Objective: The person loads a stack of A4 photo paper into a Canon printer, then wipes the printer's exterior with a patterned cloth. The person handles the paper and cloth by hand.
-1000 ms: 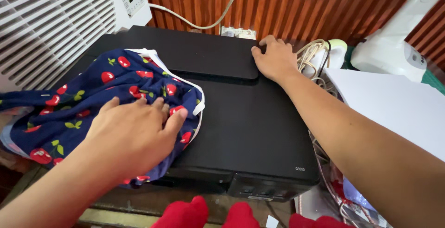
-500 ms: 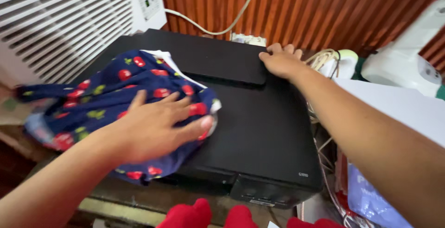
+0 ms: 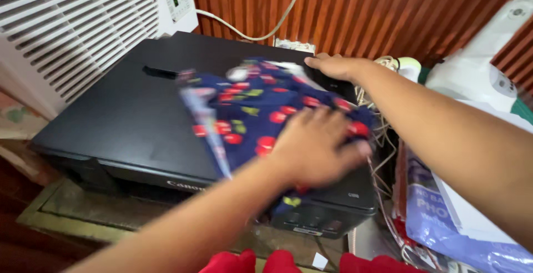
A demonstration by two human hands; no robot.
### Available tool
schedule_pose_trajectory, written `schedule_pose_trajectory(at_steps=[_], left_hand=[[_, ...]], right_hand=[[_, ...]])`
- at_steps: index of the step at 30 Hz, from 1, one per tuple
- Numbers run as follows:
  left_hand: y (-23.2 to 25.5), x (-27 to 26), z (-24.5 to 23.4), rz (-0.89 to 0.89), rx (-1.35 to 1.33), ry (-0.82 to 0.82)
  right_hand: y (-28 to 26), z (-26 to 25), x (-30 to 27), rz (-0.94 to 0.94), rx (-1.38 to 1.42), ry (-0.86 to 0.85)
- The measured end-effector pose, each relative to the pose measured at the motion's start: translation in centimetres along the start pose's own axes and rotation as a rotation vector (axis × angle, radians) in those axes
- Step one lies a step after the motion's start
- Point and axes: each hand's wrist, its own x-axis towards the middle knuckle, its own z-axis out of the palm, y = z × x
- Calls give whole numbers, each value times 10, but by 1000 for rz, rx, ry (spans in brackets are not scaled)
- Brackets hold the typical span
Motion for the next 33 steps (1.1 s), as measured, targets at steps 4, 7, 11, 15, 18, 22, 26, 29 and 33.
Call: schedule_pose_trajectory(at_steps=[4,7,11,15,18,22,26,29,33], left_hand=[[42,4,50,164,-9,-79],[38,38,65,135,-43,-4],[-7,96,77,6,133,-230],[-41,138,95,80,48,-46],[-35,120,95,19,125,-17],[25,40,77,71,61,70],[67,-57,41,81,-67,279],[34,-76,18,-91,-155,248],[-78,-103,-20,-221,436,120]], right_hand=[[-6,-18,-20,91,159,-226],[-17,-31,-31,98,238,-356],[-18,-36,-24,177,267,-415],[0,-34,0,109,117,-264],[-4,-27,14,126,117,-474],[-4,-27,8,163,51,-382],[-19,-23,-13,123,-2,-377],[-22,-25,-27,90,146,-434],[-25,-23,-33,130,291,-368]])
